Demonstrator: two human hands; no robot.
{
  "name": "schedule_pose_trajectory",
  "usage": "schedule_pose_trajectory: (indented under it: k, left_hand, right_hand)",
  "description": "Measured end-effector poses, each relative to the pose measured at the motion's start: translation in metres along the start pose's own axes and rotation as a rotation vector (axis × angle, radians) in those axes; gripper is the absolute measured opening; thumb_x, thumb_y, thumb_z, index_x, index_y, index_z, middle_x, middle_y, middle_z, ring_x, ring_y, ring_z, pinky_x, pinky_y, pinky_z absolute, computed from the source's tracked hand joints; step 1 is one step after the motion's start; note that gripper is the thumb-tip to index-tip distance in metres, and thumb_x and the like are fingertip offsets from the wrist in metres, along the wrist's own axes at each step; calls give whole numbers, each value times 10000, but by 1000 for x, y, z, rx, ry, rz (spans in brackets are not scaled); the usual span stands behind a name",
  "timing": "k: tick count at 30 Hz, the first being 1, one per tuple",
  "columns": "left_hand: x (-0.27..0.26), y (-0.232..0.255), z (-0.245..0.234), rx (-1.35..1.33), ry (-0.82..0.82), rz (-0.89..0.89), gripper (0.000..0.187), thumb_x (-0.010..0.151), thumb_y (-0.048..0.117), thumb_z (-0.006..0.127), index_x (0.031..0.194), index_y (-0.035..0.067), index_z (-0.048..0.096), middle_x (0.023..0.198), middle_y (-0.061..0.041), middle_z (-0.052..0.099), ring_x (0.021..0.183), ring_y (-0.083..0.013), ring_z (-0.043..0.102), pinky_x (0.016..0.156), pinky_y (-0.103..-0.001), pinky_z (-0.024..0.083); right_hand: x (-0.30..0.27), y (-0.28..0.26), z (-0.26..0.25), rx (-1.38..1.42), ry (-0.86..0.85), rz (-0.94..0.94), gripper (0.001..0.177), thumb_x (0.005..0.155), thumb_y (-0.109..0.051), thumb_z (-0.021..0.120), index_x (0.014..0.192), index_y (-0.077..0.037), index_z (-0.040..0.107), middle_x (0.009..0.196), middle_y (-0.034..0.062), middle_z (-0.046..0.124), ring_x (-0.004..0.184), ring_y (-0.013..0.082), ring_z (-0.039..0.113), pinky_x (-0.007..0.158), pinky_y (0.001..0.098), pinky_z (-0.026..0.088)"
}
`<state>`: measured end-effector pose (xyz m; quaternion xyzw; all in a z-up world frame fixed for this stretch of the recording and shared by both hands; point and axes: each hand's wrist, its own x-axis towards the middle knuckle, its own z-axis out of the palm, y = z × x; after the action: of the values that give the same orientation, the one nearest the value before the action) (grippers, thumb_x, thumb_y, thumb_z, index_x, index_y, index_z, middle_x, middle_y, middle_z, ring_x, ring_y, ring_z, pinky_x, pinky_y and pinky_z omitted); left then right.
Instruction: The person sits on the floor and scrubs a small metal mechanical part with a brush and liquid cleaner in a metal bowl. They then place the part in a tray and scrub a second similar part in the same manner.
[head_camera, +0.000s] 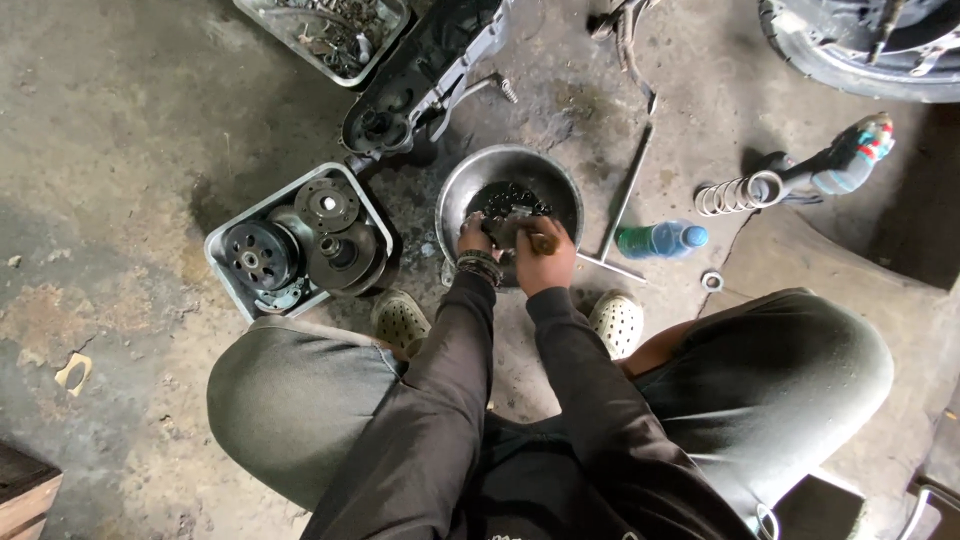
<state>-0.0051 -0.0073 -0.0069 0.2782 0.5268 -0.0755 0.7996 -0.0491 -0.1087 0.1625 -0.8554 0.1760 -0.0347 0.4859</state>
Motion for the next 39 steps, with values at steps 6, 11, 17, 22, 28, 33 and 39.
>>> schedule_pose_trajectory:
  k: [6, 11, 17, 22, 28, 33, 39]
  left_hand:
    - [34, -9, -7, 83, -54, 87, 363, 1041, 333, 616, 1266, 62, 701, 1154, -242, 679, 1020, -359, 699, 957, -522, 548]
    - [10, -5, -2, 170, 9, 146, 376, 1059, 407, 523, 1126, 70, 678, 954, -154, 643, 755, -243, 580, 735, -429, 523]
    - [76, -28, -26, 470, -9, 132, 519, 1020, 418, 562, 1267, -34, 623, 1237, -314, 592, 1158, -452, 588, 996, -638, 468]
    - [82, -36, -29, 436, -63, 181, 399, 1024, 405, 572, 1038, 27, 698, 1012, -235, 666, 969, -360, 644, 898, -565, 475]
    - [38, -17, -9, 164, -114, 211, 498, 1087, 488, 469, 902, 88, 703, 768, -122, 674, 718, -247, 654, 782, -424, 547]
    - [51, -30, 4, -130, -306, 214, 557, 964, 636, 673, 1050, 90, 602, 961, -117, 636, 963, -273, 646, 981, -476, 493]
    - [1, 1, -1, -2, -576, 70, 742, 871, 872, 430, 560, 199, 476, 464, -45, 466, 364, -146, 396, 384, -267, 358]
  right_hand:
    - [10, 23, 7, -159, -84, 221, 142, 846, -296, 728, 985, -283, 754, 953, 66, 748, 1055, 333, 719, 973, 477, 558]
    - [16, 11, -3, 9, 29, 310, 182, 844, -272, 707, 994, -179, 751, 924, 128, 753, 983, 322, 731, 939, 483, 547]
    - [25, 38, 11, 22, -81, 164, 167, 836, -199, 713, 978, -241, 789, 871, 90, 733, 927, 298, 733, 878, 433, 578]
    - [14, 9, 10, -123, -30, 125, 146, 839, -198, 717, 953, -259, 784, 882, 71, 741, 966, 306, 743, 864, 422, 592]
    - [31, 45, 1, -419, -193, 245, 360, 765, -333, 758, 956, -30, 796, 917, 214, 772, 1019, 437, 727, 966, 570, 560]
    - [16, -23, 0, 212, -220, 92, 158, 841, -105, 786, 991, -57, 784, 939, 200, 771, 1011, 426, 738, 913, 506, 568]
    - [23, -72, -22, -24, -301, 145, 288, 858, -309, 803, 991, -54, 794, 997, 202, 788, 1077, 408, 723, 969, 527, 573]
